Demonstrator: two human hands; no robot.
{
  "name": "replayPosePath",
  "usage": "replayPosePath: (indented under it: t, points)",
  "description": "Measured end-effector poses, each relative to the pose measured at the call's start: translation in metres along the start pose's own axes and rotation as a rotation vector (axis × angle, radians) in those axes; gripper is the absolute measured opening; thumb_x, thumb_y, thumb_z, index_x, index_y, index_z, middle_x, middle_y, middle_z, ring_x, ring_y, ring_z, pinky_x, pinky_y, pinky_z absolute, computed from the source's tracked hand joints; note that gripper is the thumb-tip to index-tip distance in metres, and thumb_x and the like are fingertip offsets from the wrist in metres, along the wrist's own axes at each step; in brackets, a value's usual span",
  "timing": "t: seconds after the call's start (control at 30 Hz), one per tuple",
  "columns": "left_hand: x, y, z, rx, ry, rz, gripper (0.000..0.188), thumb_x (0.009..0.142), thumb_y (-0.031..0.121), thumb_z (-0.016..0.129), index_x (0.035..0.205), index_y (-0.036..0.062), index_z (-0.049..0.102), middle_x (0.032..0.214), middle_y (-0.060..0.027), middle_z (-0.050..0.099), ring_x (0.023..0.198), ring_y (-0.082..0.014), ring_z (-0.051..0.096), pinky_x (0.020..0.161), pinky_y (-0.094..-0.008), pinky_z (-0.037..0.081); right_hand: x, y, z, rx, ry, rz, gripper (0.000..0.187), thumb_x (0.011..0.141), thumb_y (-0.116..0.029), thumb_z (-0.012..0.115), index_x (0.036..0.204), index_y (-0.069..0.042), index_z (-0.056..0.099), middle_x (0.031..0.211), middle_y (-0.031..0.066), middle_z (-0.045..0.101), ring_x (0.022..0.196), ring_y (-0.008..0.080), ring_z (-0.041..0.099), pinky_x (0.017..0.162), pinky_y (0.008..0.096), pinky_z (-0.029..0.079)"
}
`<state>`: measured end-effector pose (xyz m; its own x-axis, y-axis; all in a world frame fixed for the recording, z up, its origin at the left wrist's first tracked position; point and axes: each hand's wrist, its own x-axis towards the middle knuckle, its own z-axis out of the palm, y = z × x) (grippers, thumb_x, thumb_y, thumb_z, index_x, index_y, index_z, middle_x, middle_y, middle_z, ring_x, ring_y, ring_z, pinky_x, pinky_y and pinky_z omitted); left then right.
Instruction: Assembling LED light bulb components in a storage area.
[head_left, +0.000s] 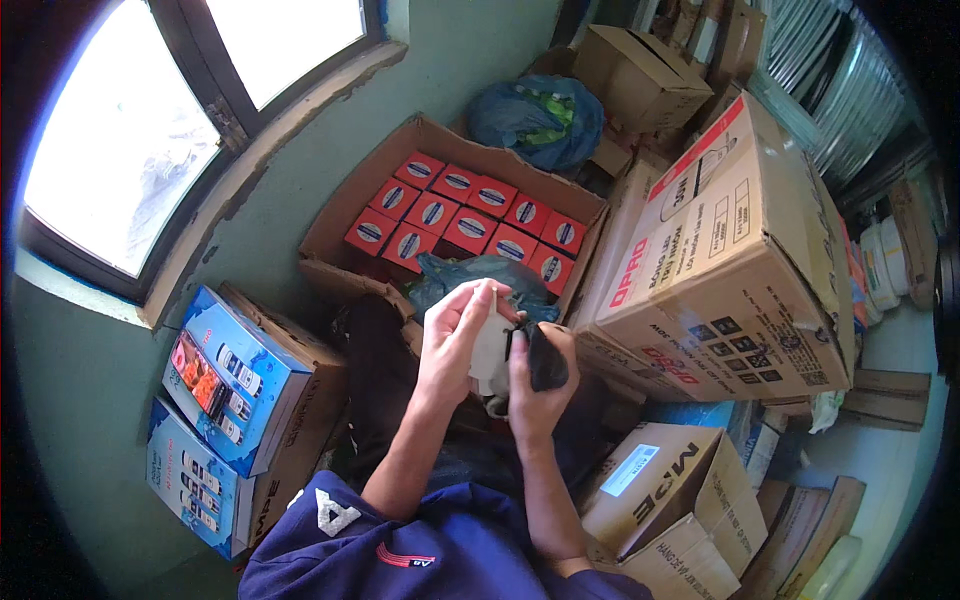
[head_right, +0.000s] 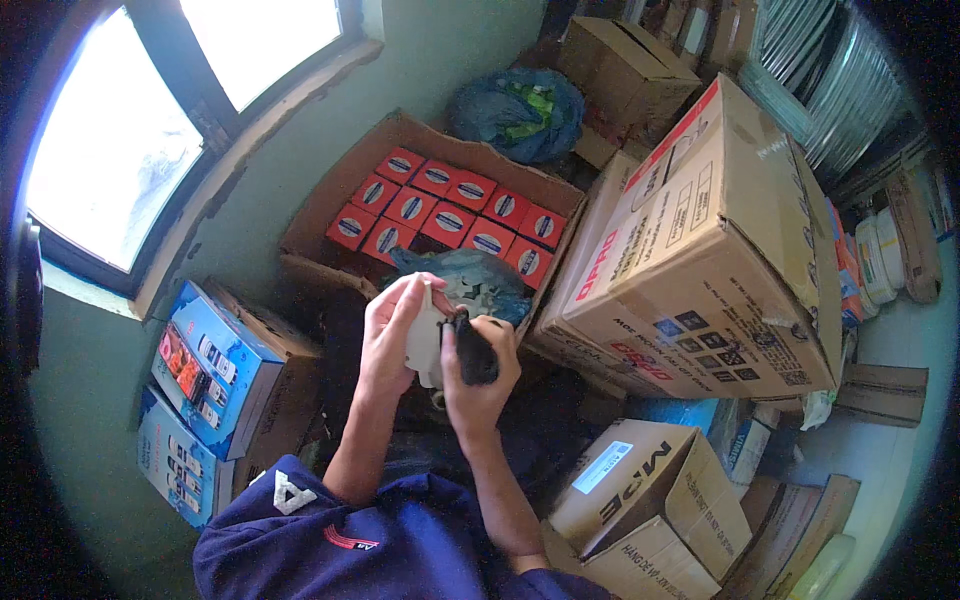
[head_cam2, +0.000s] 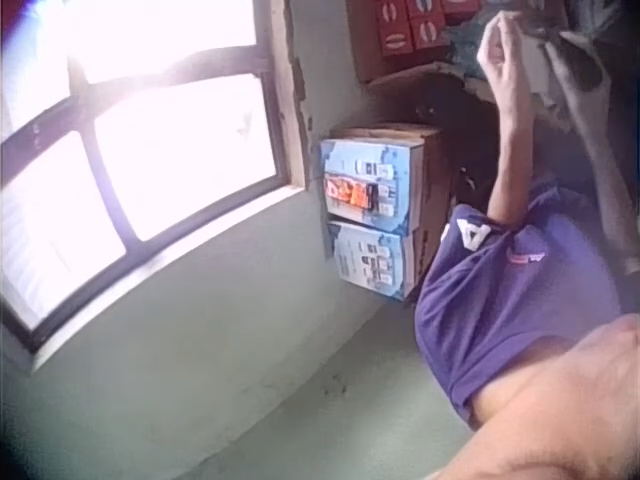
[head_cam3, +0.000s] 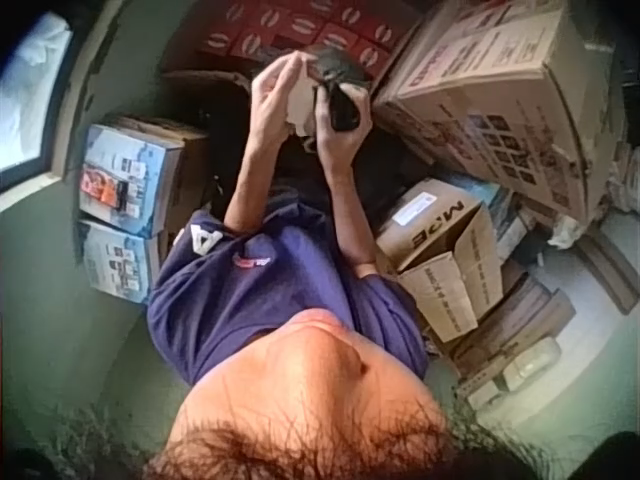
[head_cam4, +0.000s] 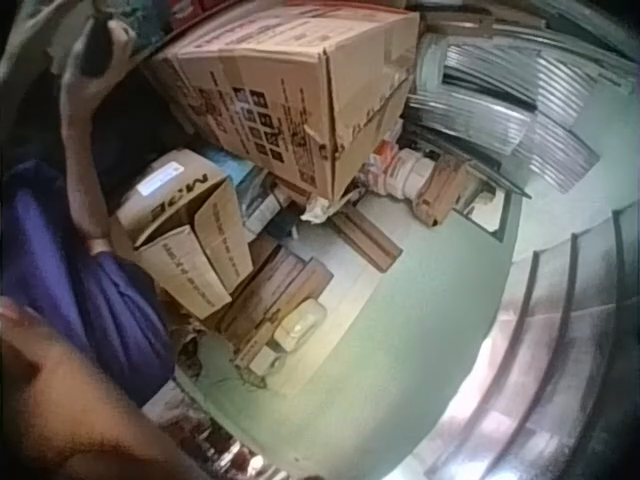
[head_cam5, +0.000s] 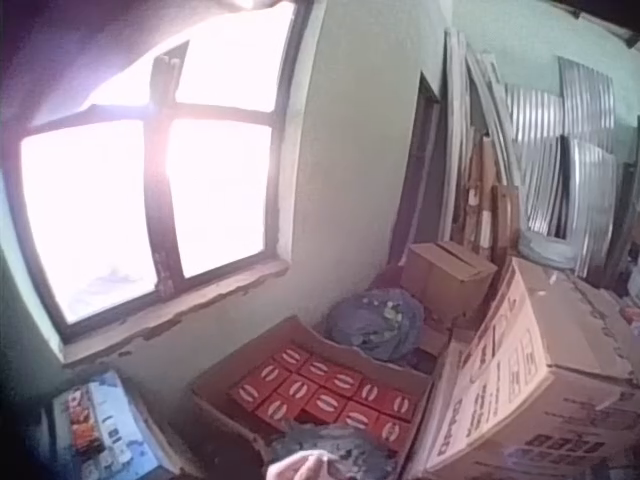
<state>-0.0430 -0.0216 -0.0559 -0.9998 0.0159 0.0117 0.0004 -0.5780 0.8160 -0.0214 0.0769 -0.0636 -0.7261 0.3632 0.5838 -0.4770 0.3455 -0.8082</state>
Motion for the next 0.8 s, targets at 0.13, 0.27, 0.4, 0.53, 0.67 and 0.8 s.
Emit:
replayPosePath:
  t: [0.13,0.27,0.4,0.53,0.67,0.8]
  points:
    - [0.000,-0.010,-0.004,-0.036,-0.160,-0.193,0.029,0.098,0.031,0.053,0.103,0.0043,0.063,0.083,-0.0015,0.065,0.074,-0.0067,0.058,0.065,-0.0222,0.047,-0.002,0.008,-0.009,0.388,0.089,0.806,0.011,0.091,-0.012,0.063,0.097,-0.003,0.060,0.093,0.0015,0.058,0.089,0.0102,0.053,0.082,0.0271,0.043]
    - [0.011,-0.017,-0.013,-0.250,-0.037,-0.181,0.029,0.098,0.031,0.053,0.099,0.0025,0.061,0.081,-0.0055,0.065,0.082,-0.0155,0.065,0.073,-0.0281,0.053,-0.015,0.000,-0.019,0.146,-0.152,0.413,0.018,0.086,-0.009,0.068,0.100,0.001,0.060,0.093,0.0060,0.061,0.089,0.0121,0.057,0.082,0.0295,0.046]
    - [0.018,-0.020,-0.019,-0.402,0.056,-0.167,0.030,0.100,0.039,0.045,0.097,0.0093,0.050,0.092,-0.0123,0.063,0.096,-0.0267,0.065,0.086,-0.0419,0.054,-0.008,-0.011,-0.028,-0.114,-0.140,0.155,0.026,0.077,-0.005,0.074,0.100,-0.002,0.062,0.090,0.0126,0.061,0.080,0.0254,0.062,0.073,0.0357,0.050]
    - [0.006,-0.031,-0.004,-0.355,0.089,-0.273,0.041,0.101,0.049,0.036,0.100,0.0114,0.051,0.095,-0.0057,0.061,0.087,-0.0142,0.058,0.080,-0.0292,0.048,0.011,-0.014,-0.015,-0.435,-0.314,-0.085,0.033,0.073,-0.012,0.077,0.102,-0.005,0.062,0.097,0.0132,0.059,0.090,0.0330,0.057,0.079,0.0415,0.046]
    - [0.005,-0.029,-0.005,-0.316,0.094,-0.027,0.043,0.103,0.046,0.031,0.101,0.0078,0.051,0.089,-0.0048,0.058,0.082,-0.0125,0.057,0.078,-0.0294,0.049,0.015,-0.014,-0.004,-0.342,-0.454,-0.279,0.037,0.063,-0.012,0.077,0.097,-0.009,0.062,0.096,0.0103,0.059,0.088,0.0322,0.056,0.078,0.0423,0.046]
    - [0.006,-0.024,-0.009,-0.074,0.166,-0.028,0.041,0.104,0.041,0.033,0.098,0.0060,0.053,0.088,-0.0056,0.058,0.078,-0.0105,0.055,0.074,-0.0272,0.047,0.011,-0.012,-0.002,-0.339,-0.398,-0.135,0.037,0.064,-0.011,0.075,0.098,-0.008,0.060,0.097,0.0108,0.058,0.088,0.0330,0.055,0.078,0.0421,0.047]
